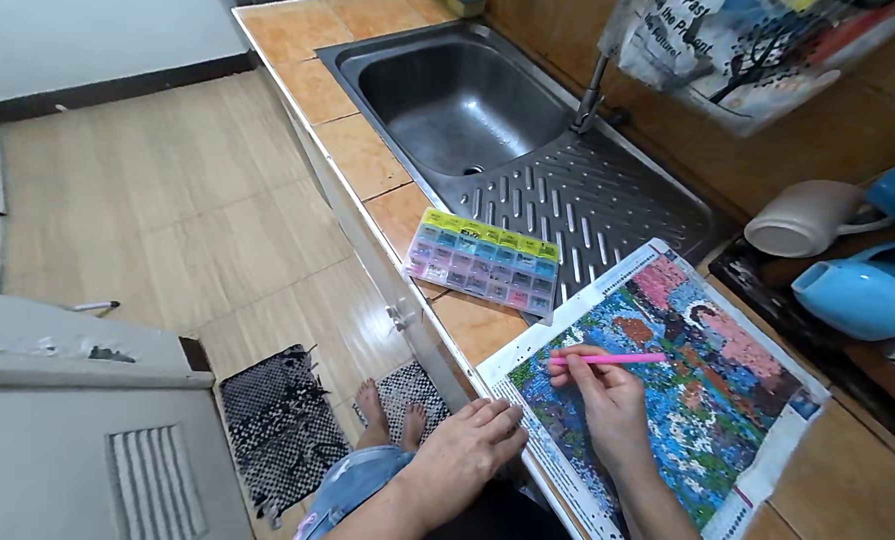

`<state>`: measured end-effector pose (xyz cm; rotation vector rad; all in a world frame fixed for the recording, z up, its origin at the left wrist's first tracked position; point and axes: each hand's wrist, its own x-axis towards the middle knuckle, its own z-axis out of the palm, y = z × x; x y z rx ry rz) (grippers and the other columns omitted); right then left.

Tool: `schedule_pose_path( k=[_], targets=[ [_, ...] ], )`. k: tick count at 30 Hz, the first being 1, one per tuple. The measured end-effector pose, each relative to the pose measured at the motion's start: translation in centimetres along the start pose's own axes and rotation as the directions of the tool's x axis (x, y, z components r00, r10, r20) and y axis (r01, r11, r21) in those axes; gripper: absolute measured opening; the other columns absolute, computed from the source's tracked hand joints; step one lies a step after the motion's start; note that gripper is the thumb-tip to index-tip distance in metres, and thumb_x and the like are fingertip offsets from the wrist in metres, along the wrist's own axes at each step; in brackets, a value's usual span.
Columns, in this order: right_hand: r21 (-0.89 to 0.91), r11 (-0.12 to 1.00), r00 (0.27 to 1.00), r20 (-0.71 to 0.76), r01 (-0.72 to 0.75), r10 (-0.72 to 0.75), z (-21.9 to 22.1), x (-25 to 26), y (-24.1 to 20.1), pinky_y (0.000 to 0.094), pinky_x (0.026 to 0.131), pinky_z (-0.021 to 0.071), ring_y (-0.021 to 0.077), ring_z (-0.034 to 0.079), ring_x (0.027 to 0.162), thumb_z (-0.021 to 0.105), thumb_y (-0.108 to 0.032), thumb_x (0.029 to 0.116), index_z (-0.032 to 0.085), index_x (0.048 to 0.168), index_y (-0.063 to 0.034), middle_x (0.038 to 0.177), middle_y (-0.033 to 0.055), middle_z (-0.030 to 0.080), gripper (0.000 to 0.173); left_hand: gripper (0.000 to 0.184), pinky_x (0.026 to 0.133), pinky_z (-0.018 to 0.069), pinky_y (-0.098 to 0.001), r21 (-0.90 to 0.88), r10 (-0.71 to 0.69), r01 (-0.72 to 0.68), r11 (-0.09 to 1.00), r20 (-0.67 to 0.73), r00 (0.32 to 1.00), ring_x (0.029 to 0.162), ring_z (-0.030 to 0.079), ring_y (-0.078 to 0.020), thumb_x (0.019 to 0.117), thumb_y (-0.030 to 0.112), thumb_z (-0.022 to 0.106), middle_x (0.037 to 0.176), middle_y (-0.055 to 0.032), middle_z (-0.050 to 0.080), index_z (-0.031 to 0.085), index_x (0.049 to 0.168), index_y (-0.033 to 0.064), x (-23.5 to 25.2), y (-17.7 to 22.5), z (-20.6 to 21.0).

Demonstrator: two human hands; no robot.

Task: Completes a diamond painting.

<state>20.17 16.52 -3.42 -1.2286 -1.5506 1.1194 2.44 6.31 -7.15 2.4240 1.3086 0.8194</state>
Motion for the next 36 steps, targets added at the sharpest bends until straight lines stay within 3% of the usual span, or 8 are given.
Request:
schedule_pose_path(
  k=[6, 16, 36],
  targets=[
    [-0.09, 0.996, 0.997, -0.08, 0.011, -0.018, -2.1, -2.4, 0.2, 0.018, 0.07, 0.0602, 0.0011, 0.07, 0.075, 0.053, -0.01, 0.0991, 0.065, 0.099, 0.0017, 0.087, -0.002, 0.072, 0.017, 0.036, 0.104, 0.0527, -0.043, -0.013, -0.005, 0.005, 1.0, -0.003, 1.0, 0.121, 0.067, -0.0312, 0.0866, -0.008, 0.061, 0.128, -0.0147, 0.07, 0.073, 0.117, 0.0073, -0.1, -0.1, 0.1],
    [-0.194, 0.978, 0.992, -0.085, 0.075, -0.093, -2.2, -4.3, 1.7, 0.0131, 0.068, 0.0572, -0.0027, 0.068, 0.075, 0.054, -0.013, 0.1004, 0.067, 0.096, 0.006, 0.088, 0.0019, 0.071, 0.024, 0.036, 0.103, 0.0529, -0.0418, 0.016, 0.01, -0.01, 1.0, -0.007, 1.0, 0.12, 0.067, -0.0303, 0.0875, -0.007, 0.06, 0.127, -0.0138, 0.07, 0.074, 0.116, 0.0086, 0.0, -0.2, 0.1],
    [-0.162, 0.97, 0.977, -0.077, 0.184, -0.198, -1.9, -4.7, 2.9, 0.0141, 0.072, 0.0588, -0.0022, 0.069, 0.078, 0.057, -0.009, 0.0976, 0.07, 0.093, 0.0064, 0.091, 0.0027, 0.073, 0.02, 0.033, 0.102, 0.0535, -0.0412, 0.02, 0.013, -0.013, 1.0, -0.021, 1.0, 0.119, 0.068, -0.0294, 0.0893, -0.006, 0.059, 0.125, -0.0127, 0.071, 0.075, 0.114, 0.0098, 0.1, -0.2, -0.1]
  ],
)
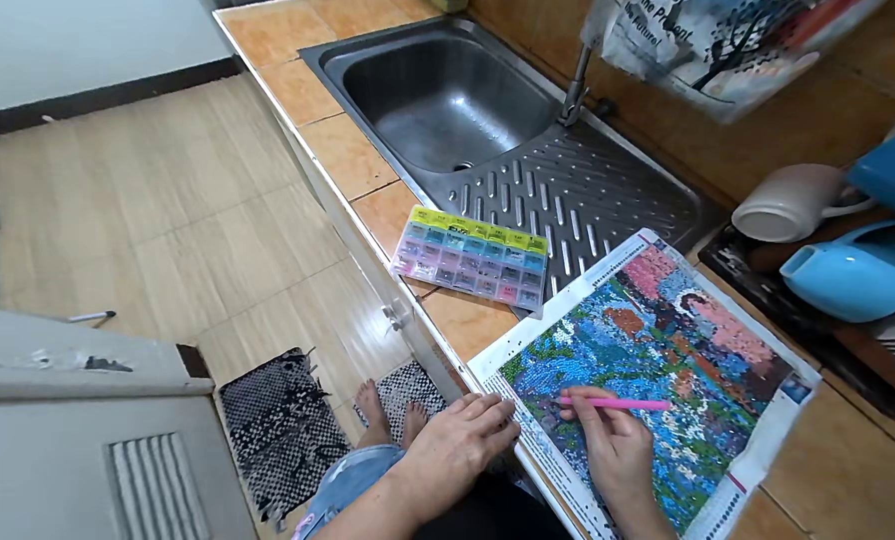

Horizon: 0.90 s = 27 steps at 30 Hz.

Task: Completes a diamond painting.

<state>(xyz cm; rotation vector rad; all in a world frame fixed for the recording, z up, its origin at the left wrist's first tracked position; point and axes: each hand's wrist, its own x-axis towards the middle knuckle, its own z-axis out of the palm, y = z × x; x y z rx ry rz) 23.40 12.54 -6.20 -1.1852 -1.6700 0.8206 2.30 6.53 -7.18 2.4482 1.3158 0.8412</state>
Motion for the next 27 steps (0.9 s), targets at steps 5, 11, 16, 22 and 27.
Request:
schedule_pose_path(
  k=[5, 11, 16, 22, 27],
  targets=[
    [0.028, 0.999, 0.999, -0.027, 0.018, -0.018, 0.15, -0.19, 0.08, 0.0135, 0.073, 0.0588, -0.0028, 0.069, 0.078, 0.059, -0.007, 0.0963, 0.07, 0.093, 0.0054, 0.092, 0.0011, 0.073, 0.018, 0.033, 0.102, 0.0535, -0.0405, 0.013, 0.005, -0.005, 1.0, 0.0, 1.0, 0.118, 0.068, -0.029, 0.0891, -0.005, 0.059, 0.125, -0.012, 0.072, 0.075, 0.114, 0.0099, 0.01, 0.03, -0.03],
    [0.061, 0.998, 0.999, -0.043, 0.007, -0.004, 0.27, -0.28, 0.02, 0.015, 0.073, 0.0602, -0.0015, 0.07, 0.078, 0.058, -0.006, 0.0967, 0.07, 0.095, 0.0055, 0.092, 0.0, 0.074, 0.016, 0.033, 0.103, 0.0532, -0.0407, 0.014, 0.003, -0.003, 1.0, 0.005, 1.0, 0.119, 0.068, -0.0295, 0.0884, -0.006, 0.06, 0.125, -0.0125, 0.071, 0.075, 0.115, 0.0092, 0.01, 0.08, -0.04],
    [0.08, 0.997, 0.998, -0.054, -0.018, 0.023, 0.41, -0.29, -0.09, 0.0158, 0.073, 0.0606, -0.0008, 0.071, 0.078, 0.058, -0.003, 0.0958, 0.069, 0.095, 0.0061, 0.091, 0.0, 0.074, 0.014, 0.034, 0.102, 0.0534, -0.0407, 0.019, 0.006, -0.006, 1.0, 0.009, 1.0, 0.119, 0.068, -0.0296, 0.0886, -0.006, 0.06, 0.125, -0.0127, 0.071, 0.075, 0.115, 0.0091, 0.03, 0.06, -0.08],
    [0.105, 0.994, 0.997, -0.062, -0.042, 0.049, 0.5, -0.28, -0.13, 0.0168, 0.073, 0.0612, 0.0003, 0.071, 0.076, 0.057, -0.002, 0.0962, 0.069, 0.096, 0.0052, 0.09, -0.0006, 0.074, 0.014, 0.033, 0.102, 0.0533, -0.0405, 0.021, 0.007, -0.008, 1.0, 0.007, 1.0, 0.119, 0.068, -0.0298, 0.089, -0.005, 0.059, 0.125, -0.0129, 0.071, 0.074, 0.114, 0.0092, 0.05, 0.11, -0.07],
    [0.168, 0.981, 0.993, -0.06, -0.094, 0.106, 0.66, -0.13, -0.3, 0.019, 0.072, 0.0621, 0.0028, 0.072, 0.075, 0.056, -0.001, 0.0966, 0.069, 0.096, 0.0024, 0.089, -0.0016, 0.075, 0.014, 0.032, 0.102, 0.0538, -0.0403, 0.034, 0.005, -0.005, 0.999, 0.009, 1.0, 0.119, 0.068, -0.0288, 0.09, -0.005, 0.059, 0.125, -0.0117, 0.071, 0.074, 0.114, 0.0101, 0.02, 0.08, 0.04]
  ],
)
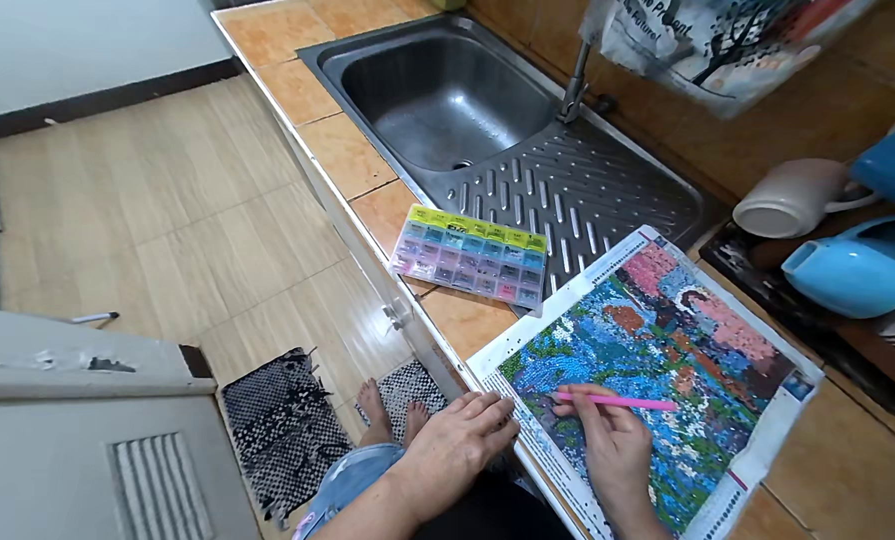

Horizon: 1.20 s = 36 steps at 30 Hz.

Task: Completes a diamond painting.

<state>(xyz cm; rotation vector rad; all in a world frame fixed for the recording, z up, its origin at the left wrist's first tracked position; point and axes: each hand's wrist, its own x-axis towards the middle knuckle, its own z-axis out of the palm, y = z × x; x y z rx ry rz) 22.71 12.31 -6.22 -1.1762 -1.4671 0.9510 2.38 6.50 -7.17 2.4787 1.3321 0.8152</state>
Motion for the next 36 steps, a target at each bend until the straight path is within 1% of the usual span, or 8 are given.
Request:
schedule_pose_path(
  k=[6, 15, 18, 20, 21, 25, 31, 36],
  targets=[
    [0.035, 0.999, 0.999, -0.022, -0.039, 0.04, 0.0, 0.3, -0.3, 0.0218, 0.072, 0.0632, 0.0053, 0.073, 0.075, 0.056, -0.001, 0.0965, 0.068, 0.097, 0.0001, 0.09, -0.0022, 0.075, 0.012, 0.033, 0.103, 0.0533, -0.0404, -0.008, -0.002, 0.002, 1.0, 0.003, 1.0, 0.119, 0.068, -0.0289, 0.0901, -0.005, 0.058, 0.126, -0.0119, 0.071, 0.074, 0.115, 0.01, -0.1, 0.0, -0.1],
    [-0.028, 0.999, 1.0, -0.009, -0.016, 0.016, -0.3, 0.2, -0.5, 0.0176, 0.073, 0.0612, 0.0011, 0.072, 0.079, 0.055, -0.004, 0.0981, 0.066, 0.097, 0.0012, 0.09, -0.0032, 0.074, 0.012, 0.033, 0.103, 0.053, -0.0407, -0.013, -0.008, 0.008, 1.0, -0.011, 1.0, 0.12, 0.068, -0.0288, 0.0894, -0.005, 0.059, 0.126, -0.0119, 0.071, 0.074, 0.115, 0.0101, -0.1, 0.0, 0.1],
    [-0.169, 0.985, 0.999, 0.032, 0.025, -0.02, -0.4, 0.4, -0.9, 0.0162, 0.077, 0.0586, -0.0003, 0.069, 0.083, 0.05, -0.011, 0.1, 0.065, 0.098, 0.0053, 0.09, 0.0015, 0.07, 0.022, 0.034, 0.104, 0.0528, -0.0404, -0.005, -0.005, 0.005, 1.0, -0.004, 1.0, 0.121, 0.067, -0.0286, 0.0899, -0.005, 0.059, 0.127, -0.0118, 0.071, 0.074, 0.116, 0.0099, -0.2, 0.0, 0.1],
    [-0.359, 0.931, 0.995, 0.091, 0.072, -0.043, -0.4, 0.7, -1.4, 0.0157, 0.07, 0.0509, 0.0023, 0.06, 0.076, 0.049, -0.015, 0.1, 0.069, 0.099, 0.0054, 0.086, 0.006, 0.063, 0.029, 0.034, 0.103, 0.0532, -0.0407, -0.006, -0.001, 0.001, 1.0, -0.001, 1.0, 0.12, 0.067, -0.0293, 0.0888, -0.006, 0.059, 0.127, -0.0123, 0.071, 0.074, 0.116, 0.0095, -0.1, 0.0, 0.2],
    [-0.45, 0.887, 0.991, 0.124, 0.103, -0.052, -0.3, 0.8, -1.7, 0.017, 0.065, 0.0469, 0.005, 0.056, 0.072, 0.051, -0.017, 0.0986, 0.072, 0.097, 0.0029, 0.083, 0.0067, 0.062, 0.029, 0.035, 0.103, 0.0532, -0.0409, -0.009, -0.002, 0.002, 1.0, -0.001, 1.0, 0.12, 0.067, -0.0297, 0.0885, -0.006, 0.059, 0.127, -0.0126, 0.071, 0.074, 0.116, 0.0093, -0.1, 0.0, 0.2],
    [-0.646, 0.743, 0.967, 0.255, 0.174, -0.004, 0.0, 1.0, -2.3, 0.0306, 0.059, 0.0514, 0.0166, 0.058, 0.063, 0.063, -0.014, 0.0909, 0.075, 0.093, -0.0013, 0.08, 0.01, 0.064, 0.017, 0.035, 0.104, 0.0527, -0.0411, -0.018, -0.011, 0.011, 1.0, 0.0, 1.0, 0.121, 0.067, -0.0293, 0.0881, -0.007, 0.059, 0.127, -0.0122, 0.071, 0.074, 0.116, 0.009, -0.1, 0.1, 0.1],
    [-0.698, 0.679, 0.957, 0.289, 0.229, -0.026, 0.4, 1.0, -1.9, 0.04, 0.058, 0.0542, 0.0245, 0.062, 0.062, 0.068, -0.011, 0.0868, 0.074, 0.088, 0.0009, 0.077, 0.0133, 0.064, 0.013, 0.034, 0.104, 0.0525, -0.0425, -0.06, -0.018, 0.018, 0.998, 0.005, 1.0, 0.121, 0.067, -0.031, 0.0887, -0.007, 0.059, 0.128, -0.014, 0.07, 0.073, 0.117, 0.0074, -0.2, 0.0, 0.1],
    [-0.72, 0.66, 0.958, 0.288, 0.214, 0.003, 0.6, 1.1, -2.0, 0.0411, 0.06, 0.0551, 0.0258, 0.064, 0.064, 0.069, -0.009, 0.0877, 0.074, 0.088, 0.0017, 0.078, 0.0142, 0.065, 0.012, 0.035, 0.104, 0.0522, -0.0427, -0.066, -0.022, 0.023, 0.998, 0.009, 1.0, 0.122, 0.066, -0.0311, 0.0889, -0.007, 0.059, 0.128, -0.0138, 0.07, 0.073, 0.118, 0.0074, -0.2, 0.0, 0.0]
  ],
)
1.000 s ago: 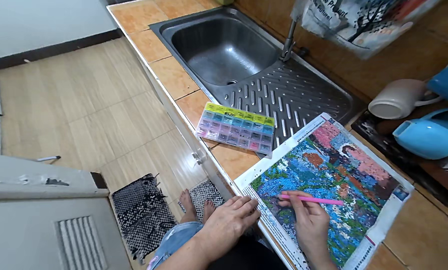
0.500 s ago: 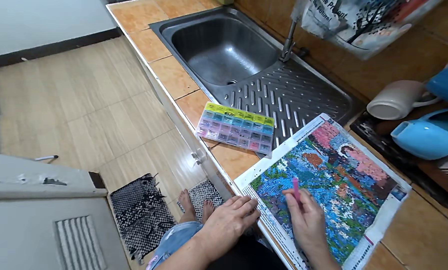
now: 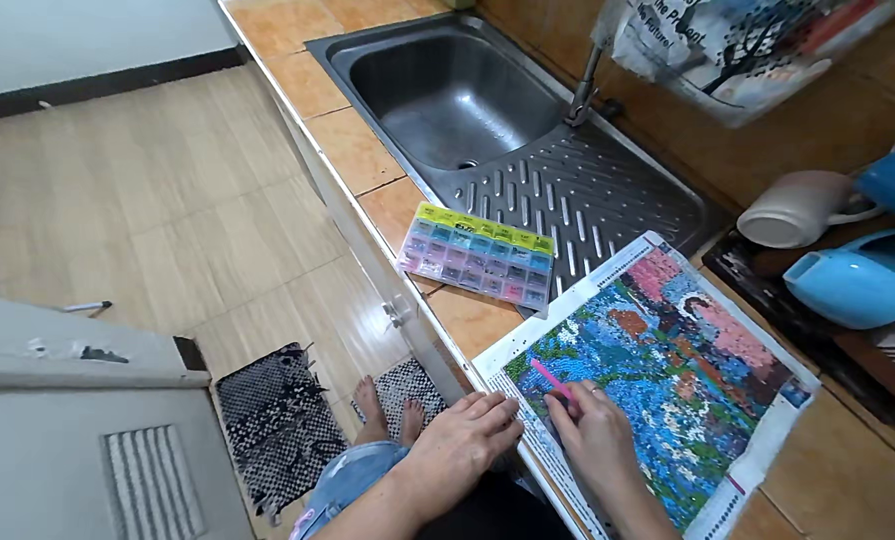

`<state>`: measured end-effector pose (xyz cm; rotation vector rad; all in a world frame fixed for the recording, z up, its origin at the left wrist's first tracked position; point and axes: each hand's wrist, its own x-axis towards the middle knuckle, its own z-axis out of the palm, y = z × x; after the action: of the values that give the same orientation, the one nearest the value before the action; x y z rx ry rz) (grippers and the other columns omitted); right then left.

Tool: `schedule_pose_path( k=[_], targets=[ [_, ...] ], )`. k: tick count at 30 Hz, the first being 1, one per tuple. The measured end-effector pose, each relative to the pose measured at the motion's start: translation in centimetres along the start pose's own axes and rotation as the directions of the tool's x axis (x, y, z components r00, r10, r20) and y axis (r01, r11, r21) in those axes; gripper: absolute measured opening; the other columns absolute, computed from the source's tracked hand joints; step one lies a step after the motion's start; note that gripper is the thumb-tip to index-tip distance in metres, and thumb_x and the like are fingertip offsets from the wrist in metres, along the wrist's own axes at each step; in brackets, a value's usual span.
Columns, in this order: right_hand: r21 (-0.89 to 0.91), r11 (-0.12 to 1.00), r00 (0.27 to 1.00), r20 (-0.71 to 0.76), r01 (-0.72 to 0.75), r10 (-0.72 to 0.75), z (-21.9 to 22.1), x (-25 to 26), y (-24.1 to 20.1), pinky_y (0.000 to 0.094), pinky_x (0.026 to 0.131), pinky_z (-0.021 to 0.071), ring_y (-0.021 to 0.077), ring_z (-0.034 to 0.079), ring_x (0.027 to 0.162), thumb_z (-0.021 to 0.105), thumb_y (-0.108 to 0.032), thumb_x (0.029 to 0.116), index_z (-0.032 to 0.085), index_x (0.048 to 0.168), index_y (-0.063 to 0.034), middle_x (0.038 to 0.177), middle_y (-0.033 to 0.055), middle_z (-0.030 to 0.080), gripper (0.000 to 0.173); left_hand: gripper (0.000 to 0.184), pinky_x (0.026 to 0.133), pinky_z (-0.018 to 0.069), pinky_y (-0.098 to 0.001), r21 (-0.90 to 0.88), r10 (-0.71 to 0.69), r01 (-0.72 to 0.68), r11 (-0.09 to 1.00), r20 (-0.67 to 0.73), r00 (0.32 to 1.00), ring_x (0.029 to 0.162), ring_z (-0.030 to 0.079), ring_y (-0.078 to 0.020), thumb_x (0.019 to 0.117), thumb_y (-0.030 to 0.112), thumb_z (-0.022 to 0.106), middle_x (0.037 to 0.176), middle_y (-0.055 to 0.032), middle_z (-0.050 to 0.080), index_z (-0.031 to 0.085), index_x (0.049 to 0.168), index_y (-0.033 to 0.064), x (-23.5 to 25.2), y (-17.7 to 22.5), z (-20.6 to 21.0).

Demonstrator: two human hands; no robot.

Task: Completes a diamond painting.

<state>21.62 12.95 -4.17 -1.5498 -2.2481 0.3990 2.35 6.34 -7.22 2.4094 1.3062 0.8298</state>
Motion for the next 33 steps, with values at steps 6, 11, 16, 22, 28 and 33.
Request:
schedule_pose_path(
  k=[6, 11, 16, 22, 28, 33],
  targets=[
    [-0.064, 0.998, 1.0, 0.021, 0.012, -0.011, -0.1, 0.4, -0.5, 0.045, 0.06, 0.0557, 0.0307, 0.066, 0.065, 0.069, -0.006, 0.0861, 0.072, 0.086, 0.004, 0.077, 0.0168, 0.065, 0.01, 0.036, 0.104, 0.0523, -0.0433, -0.014, -0.001, 0.001, 1.0, 0.008, 1.0, 0.122, 0.066, -0.0317, 0.0881, -0.008, 0.06, 0.128, -0.0143, 0.07, 0.073, 0.118, 0.007, 0.0, 0.0, -0.1],
    [-0.082, 0.997, 0.998, 0.067, 0.005, 0.001, -0.4, 0.8, -0.7, 0.0477, 0.062, 0.0557, 0.0336, 0.066, 0.068, 0.066, -0.004, 0.0875, 0.07, 0.086, 0.0054, 0.078, 0.0182, 0.065, 0.011, 0.034, 0.104, 0.0522, -0.0436, -0.02, 0.003, -0.003, 1.0, 0.008, 1.0, 0.122, 0.066, -0.0319, 0.0898, -0.007, 0.059, 0.128, -0.0145, 0.07, 0.073, 0.118, 0.0067, 0.1, -0.1, -0.1],
    [0.013, 1.0, 0.998, 0.057, -0.017, 0.016, -0.8, 2.8, -1.2, 0.0435, 0.06, 0.0518, 0.0267, 0.061, 0.064, 0.066, -0.007, 0.0904, 0.07, 0.086, 0.0038, 0.076, 0.0144, 0.062, 0.012, 0.035, 0.104, 0.0521, -0.0439, -0.024, -0.003, 0.003, 1.0, 0.031, 1.0, 0.123, 0.066, -0.032, 0.0892, -0.008, 0.06, 0.128, -0.0148, 0.069, 0.073, 0.118, 0.0063, 0.1, -0.1, -0.3],
    [0.003, 0.999, 0.984, 0.169, -0.055, 0.053, 0.3, 6.1, -2.4, 0.0501, 0.068, 0.0534, 0.0329, 0.065, 0.075, 0.07, -0.007, 0.0939, 0.069, 0.091, 0.0046, 0.083, 0.0179, 0.064, 0.012, 0.035, 0.105, 0.0511, -0.0444, -0.046, -0.007, 0.009, 0.999, 0.056, 0.998, 0.123, 0.065, -0.0325, 0.0892, -0.009, 0.06, 0.13, -0.0153, 0.069, 0.073, 0.119, 0.0054, 0.1, -0.2, -0.6],
    [0.012, 1.0, 0.984, 0.175, -0.028, 0.026, 0.7, 7.0, -2.3, 0.0496, 0.067, 0.0525, 0.0323, 0.063, 0.073, 0.072, -0.008, 0.0938, 0.068, 0.09, 0.0051, 0.081, 0.0175, 0.062, 0.014, 0.031, 0.105, 0.0512, -0.0439, -0.066, 0.001, 0.0, 0.998, 0.025, 1.0, 0.123, 0.066, -0.032, 0.0906, -0.009, 0.058, 0.128, -0.0154, 0.069, 0.073, 0.114, 0.004, 0.1, -0.3, -0.5],
    [0.089, 0.993, 0.976, 0.212, -0.075, 0.055, 0.3, 7.3, -2.0, 0.0473, 0.069, 0.0512, 0.0285, 0.061, 0.072, 0.07, -0.005, 0.0946, 0.071, 0.092, 0.0032, 0.081, 0.0151, 0.062, 0.009, 0.029, 0.107, 0.05, -0.0436, -0.179, 0.001, -0.003, 0.984, -0.012, 1.0, 0.124, 0.065, -0.0331, 0.0896, -0.01, 0.057, 0.127, -0.0174, 0.069, 0.074, 0.111, 0.0013, 0.0, -0.8, -0.5]
  ],
)
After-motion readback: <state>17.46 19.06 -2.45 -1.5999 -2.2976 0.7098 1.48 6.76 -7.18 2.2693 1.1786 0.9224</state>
